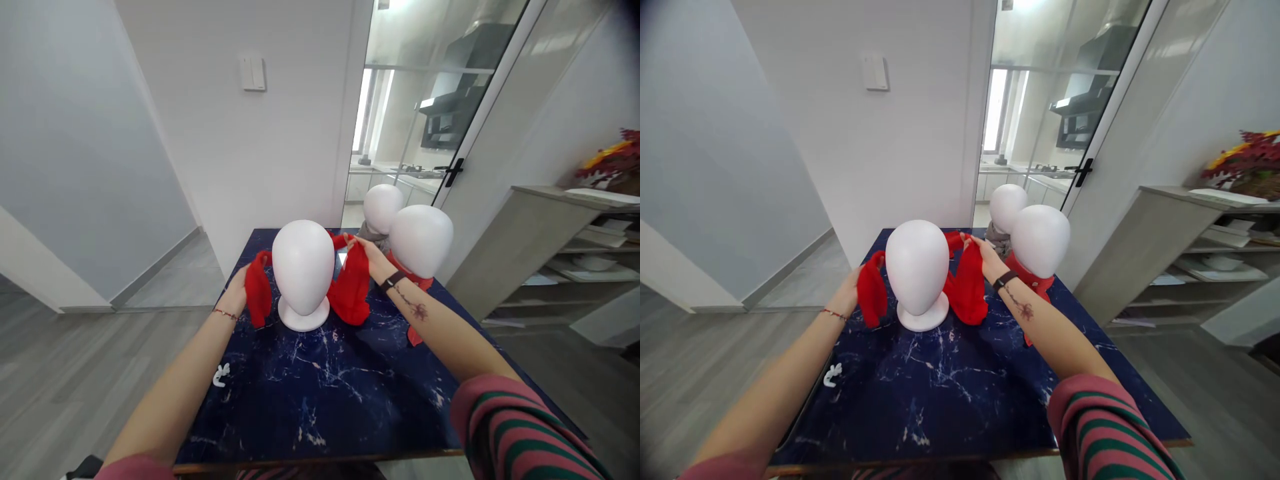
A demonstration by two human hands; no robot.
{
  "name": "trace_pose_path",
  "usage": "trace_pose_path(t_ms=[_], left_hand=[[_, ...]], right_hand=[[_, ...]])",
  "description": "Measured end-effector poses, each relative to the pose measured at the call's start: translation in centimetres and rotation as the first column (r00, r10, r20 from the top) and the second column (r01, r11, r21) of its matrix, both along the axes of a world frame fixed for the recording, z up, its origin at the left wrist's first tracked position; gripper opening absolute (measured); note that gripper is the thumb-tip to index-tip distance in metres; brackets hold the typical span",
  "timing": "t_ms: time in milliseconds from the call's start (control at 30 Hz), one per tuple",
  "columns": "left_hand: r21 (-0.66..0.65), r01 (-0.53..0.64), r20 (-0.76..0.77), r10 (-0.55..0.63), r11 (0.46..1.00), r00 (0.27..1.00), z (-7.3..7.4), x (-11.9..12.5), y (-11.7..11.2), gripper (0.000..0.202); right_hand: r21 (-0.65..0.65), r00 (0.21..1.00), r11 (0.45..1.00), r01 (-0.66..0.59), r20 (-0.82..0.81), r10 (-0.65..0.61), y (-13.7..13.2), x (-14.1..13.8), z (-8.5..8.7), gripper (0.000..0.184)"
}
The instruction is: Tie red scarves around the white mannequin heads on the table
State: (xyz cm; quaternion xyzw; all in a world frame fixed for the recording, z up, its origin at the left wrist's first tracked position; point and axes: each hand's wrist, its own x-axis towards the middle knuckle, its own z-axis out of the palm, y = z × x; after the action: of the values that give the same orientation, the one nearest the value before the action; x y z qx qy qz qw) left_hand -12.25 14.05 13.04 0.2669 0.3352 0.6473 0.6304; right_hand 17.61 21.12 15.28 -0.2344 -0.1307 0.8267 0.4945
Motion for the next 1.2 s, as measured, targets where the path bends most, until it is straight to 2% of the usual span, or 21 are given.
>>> trace_pose_path(t_ms=[100, 167, 233, 300, 433, 600, 733, 833, 900, 967, 1000, 1067, 1133, 1200], left_hand=[[-0.208, 0.064, 0.047, -0.056, 0.976, 0.997, -2.8, 1.6, -1.6, 0.026], [-0.304, 0.094, 0.088, -0.07, 0.948, 0.994, -4.5, 2.9, -3.4, 0.024], [-0.422, 0.151, 0.186, -0.078, 0.894, 0.98, -5.9, 4.3, -5.2, 0.02], [-0.474, 0.197, 0.241, -0.089, 0.858, 0.966, -7.0, 5.6, -6.7, 0.016], [-0.457, 0.277, 0.309, -0.141, 0.845, 0.941, -8.4, 7.3, -8.2, 0.019], [-0.302, 0.52, 0.506, -0.328, 0.799, 0.798, -9.8, 7.5, -8.1, 0.025], [-0.264, 0.537, 0.503, -0.361, 0.801, 0.785, -10.5, 7.7, -8.2, 0.02], [-0.286, 0.456, 0.443, -0.306, 0.843, 0.843, -10.9, 8.2, -8.4, 0.023], [-0.331, 0.352, 0.399, -0.208, 0.876, 0.893, -11.3, 8.5, -8.5, 0.025], [-0.365, 0.276, 0.36, -0.139, 0.889, 0.923, -11.6, 8.8, -8.6, 0.026], [-0.373, 0.253, 0.34, -0.123, 0.893, 0.932, -11.8, 8.9, -8.6, 0.026], [-0.376, 0.203, 0.292, -0.093, 0.904, 0.952, -12.0, 9.1, -8.7, 0.028], [-0.353, 0.162, 0.254, -0.072, 0.922, 0.965, -12.1, 9.3, -8.9, 0.03], [-0.304, 0.156, 0.234, -0.085, 0.94, 0.969, -11.9, 9.6, -9.1, 0.033]], right_hand=[[-0.079, 1.0, 0.997, -0.018, 0.006, 0.019, -3.5, 0.7, -3.5, 0.022], [-0.127, 0.997, 0.989, -0.073, -0.024, 0.07, -6.5, 0.9, -5.8, 0.02], [-0.206, 0.986, 0.967, -0.148, -0.101, 0.129, -9.5, 0.5, -7.9, 0.017], [-0.289, 0.978, 0.938, -0.192, -0.139, 0.157, -11.9, -0.5, -9.6, 0.018], [-0.32, 0.968, 0.916, -0.241, -0.016, 0.249, -14.5, -3.7, -11.7, 0.022], [-0.28, 0.954, 0.915, -0.292, -0.016, 0.299, -14.5, -6.5, -11.8, 0.02], [-0.219, 0.922, 0.924, -0.314, 0.162, 0.352, -15.2, -6.4, -10.9, 0.027], [0.019, 0.84, 0.937, -0.35, 0.448, 0.305, -16.6, -4.8, -10.0, 0.039], [0.226, 0.759, 0.881, -0.416, 0.62, 0.2, -17.7, -3.3, -9.3, 0.052], [0.333, 0.707, 0.806, -0.489, 0.693, 0.142, -18.7, -2.0, -8.7, 0.07], [0.345, 0.711, 0.79, -0.508, 0.685, 0.159, -19.2, -1.6, -8.4, 0.078], [0.302, 0.769, 0.805, -0.511, 0.578, 0.271, -20.0, -1.2, -8.2, 0.081], [0.189, 0.837, 0.855, -0.483, 0.386, 0.388, -20.7, -1.8, -8.5, 0.067], [0.058, 0.893, 0.909, -0.413, 0.22, 0.392, -21.3, -3.0, -9.0, 0.047]])
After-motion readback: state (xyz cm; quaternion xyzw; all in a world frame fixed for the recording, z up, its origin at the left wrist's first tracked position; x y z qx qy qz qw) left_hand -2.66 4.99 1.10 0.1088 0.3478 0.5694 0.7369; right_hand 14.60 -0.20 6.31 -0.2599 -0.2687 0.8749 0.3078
